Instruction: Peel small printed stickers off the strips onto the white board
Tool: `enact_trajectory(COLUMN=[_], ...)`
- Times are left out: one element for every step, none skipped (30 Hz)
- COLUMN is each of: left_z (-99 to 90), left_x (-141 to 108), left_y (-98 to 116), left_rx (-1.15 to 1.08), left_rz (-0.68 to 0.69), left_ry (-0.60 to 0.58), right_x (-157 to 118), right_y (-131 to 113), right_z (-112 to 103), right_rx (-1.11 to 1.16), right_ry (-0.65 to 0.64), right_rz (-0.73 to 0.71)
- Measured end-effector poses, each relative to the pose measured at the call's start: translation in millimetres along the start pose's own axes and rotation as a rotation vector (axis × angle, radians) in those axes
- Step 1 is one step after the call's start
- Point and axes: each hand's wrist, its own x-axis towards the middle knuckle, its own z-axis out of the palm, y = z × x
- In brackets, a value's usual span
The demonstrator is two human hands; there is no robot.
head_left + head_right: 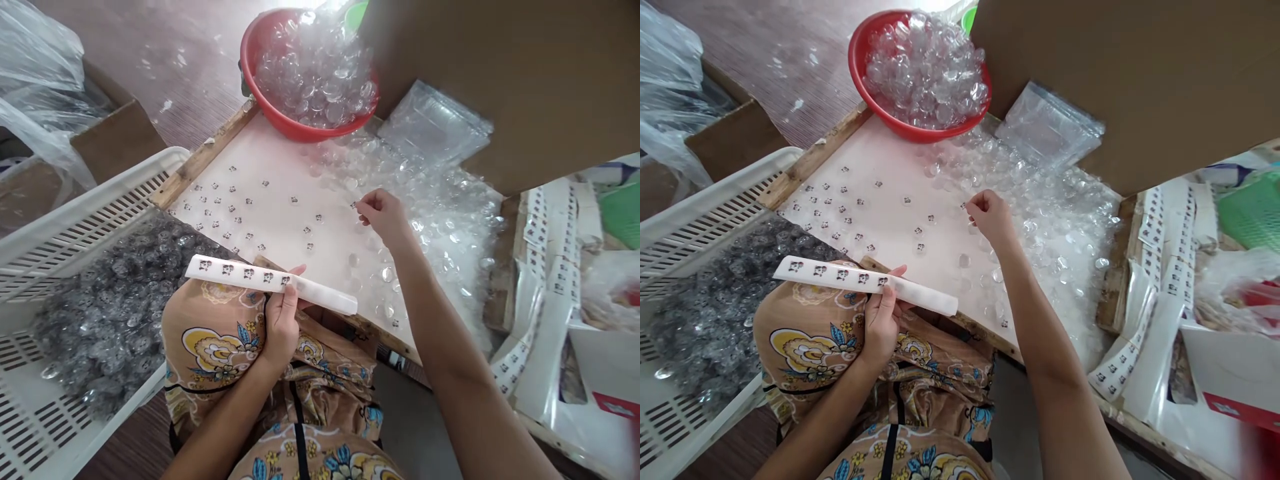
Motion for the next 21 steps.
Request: enact_trajectory(left_z=[-0.2, -0.3, -0.4, -0.3, -0.3, -0.2, -0.2, -0.1, -0.1, -0.1, -0.1, 0.0, 0.0, 0.1, 0.2, 0.3, 0.4, 0.5, 0.6, 0.9, 1.1], left_x=[-0.1, -0.2, -0.3, -0.3, -0.2, -0.1, 0.1, 0.2, 0.3, 0.3, 0.2, 0.1, -0.1, -0.3, -0.5, -0.7, -0.8, -0.8, -0.8, -0.8, -0.7], left_y=[-0.2, -0.2, -0.2, -0.1, 0.0, 0.2, 0.3, 0.5, 0.6, 0.9, 1.1, 1.4, 1.7, 1.9, 2.1, 2.3, 2.4, 2.4, 2.4, 2.5, 2.5], left_rx=[0.011, 0.020, 0.028, 0.032, 0.035, 0.036, 0.038, 0.041, 0.045, 0.049, 0.053, 0.057, 0.062, 0.065, 0.068, 0.069, 0.069, 0.069, 0.068, 0.067, 0.064], left_rz=[-0.002, -0.004, -0.005, -0.005, -0.004, -0.004, -0.002, 0.000, 0.003, 0.006, 0.006, 0.004, 0.000, -0.002, -0.002, -0.001, 0.002, 0.004, 0.007, 0.011, 0.015], left_ry=[0.003, 0.002, 0.000, -0.002, -0.002, 0.000, 0.002, 0.004, 0.005, 0.005, 0.003, 0.001, -0.001, -0.002, -0.001, -0.001, -0.003, -0.008, -0.014, -0.018, -0.021], right_x=[7.0, 11.2, 13.3, 14.0, 14.0, 13.8, 13.5, 13.3, 13.2, 13.1, 12.8, 12.3, 11.6, 10.8, 9.9, 8.9, 7.7, 6.3, 4.4, 1.6, -2.4], right_y=[5.1, 8.7, 10.9, 11.9, 11.8, 11.1, 9.9, 8.6, 7.2, 6.0, 5.1, 4.6, 4.5, 4.9, 5.6, 6.7, 7.9, 8.8, 9.3, 8.8, 7.1], right_z=[2.0, 4.5, 7.1, 9.6, 11.7, 13.5, 15.2, 16.8, 18.6, 20.6, 22.8, 25.2, 27.6, 29.8, 31.7, 33.0, 33.6, 33.5, 32.8, 31.6, 30.2], right_rx=[-0.027, -0.053, -0.078, -0.102, -0.125, -0.150, -0.179, -0.213, -0.253, -0.299, -0.344, -0.384, -0.414, -0.434, -0.445, -0.448, -0.444, -0.438, -0.430, -0.422, -0.411], right_ry=[-0.018, -0.030, -0.037, -0.039, -0.040, -0.039, -0.038, -0.040, -0.043, -0.043, -0.042, -0.041, -0.039, -0.035, -0.028, -0.021, -0.012, 0.000, 0.012, 0.026, 0.043], right_rz=[0.023, 0.036, 0.042, 0.045, 0.047, 0.050, 0.053, 0.049, 0.037, 0.016, -0.011, -0.043, -0.073, -0.094, -0.102, -0.098, -0.087, -0.073, -0.063, -0.065, -0.086])
